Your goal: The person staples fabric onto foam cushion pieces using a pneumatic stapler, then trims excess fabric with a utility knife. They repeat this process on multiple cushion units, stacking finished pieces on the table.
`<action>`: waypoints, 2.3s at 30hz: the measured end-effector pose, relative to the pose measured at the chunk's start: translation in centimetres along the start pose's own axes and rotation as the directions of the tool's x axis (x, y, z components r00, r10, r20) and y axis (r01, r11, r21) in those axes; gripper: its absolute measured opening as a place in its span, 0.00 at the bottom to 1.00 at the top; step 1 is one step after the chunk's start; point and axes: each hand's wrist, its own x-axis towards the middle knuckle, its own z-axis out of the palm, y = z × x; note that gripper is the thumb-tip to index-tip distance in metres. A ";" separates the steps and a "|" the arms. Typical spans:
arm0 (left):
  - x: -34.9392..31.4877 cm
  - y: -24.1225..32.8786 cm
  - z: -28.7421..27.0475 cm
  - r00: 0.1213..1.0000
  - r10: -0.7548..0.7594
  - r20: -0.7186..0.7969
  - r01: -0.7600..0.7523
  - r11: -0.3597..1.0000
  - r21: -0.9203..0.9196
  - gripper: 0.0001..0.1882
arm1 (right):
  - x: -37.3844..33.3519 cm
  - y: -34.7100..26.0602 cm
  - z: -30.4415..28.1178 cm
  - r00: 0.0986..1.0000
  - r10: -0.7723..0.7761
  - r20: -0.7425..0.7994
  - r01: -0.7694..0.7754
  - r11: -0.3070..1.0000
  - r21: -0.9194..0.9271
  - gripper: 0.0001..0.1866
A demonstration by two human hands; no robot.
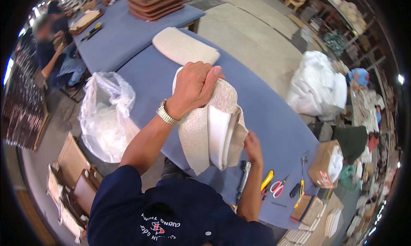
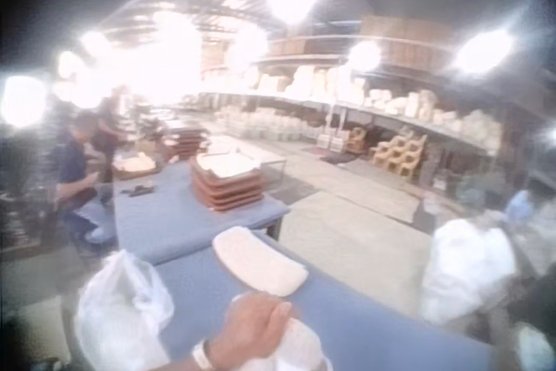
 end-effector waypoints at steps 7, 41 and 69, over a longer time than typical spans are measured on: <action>-1.0 7.4 4.5 0.985 0.170 0.012 -0.171 0.980 0.100 0.09 | -9.7 -22.2 6.7 0.604 -0.794 0.064 0.794 0.593 -0.135 0.27; -13.9 3.5 1.3 0.795 -0.571 0.206 0.603 0.701 -0.380 0.40 | -9.0 -17.0 5.6 0.706 -0.686 -0.176 0.701 0.713 0.034 0.36; -1.6 -9.1 2.9 0.837 -0.499 0.227 0.543 0.697 -0.469 0.33 | -5.8 -16.9 15.2 0.705 -0.703 -0.091 0.693 0.711 -0.119 0.10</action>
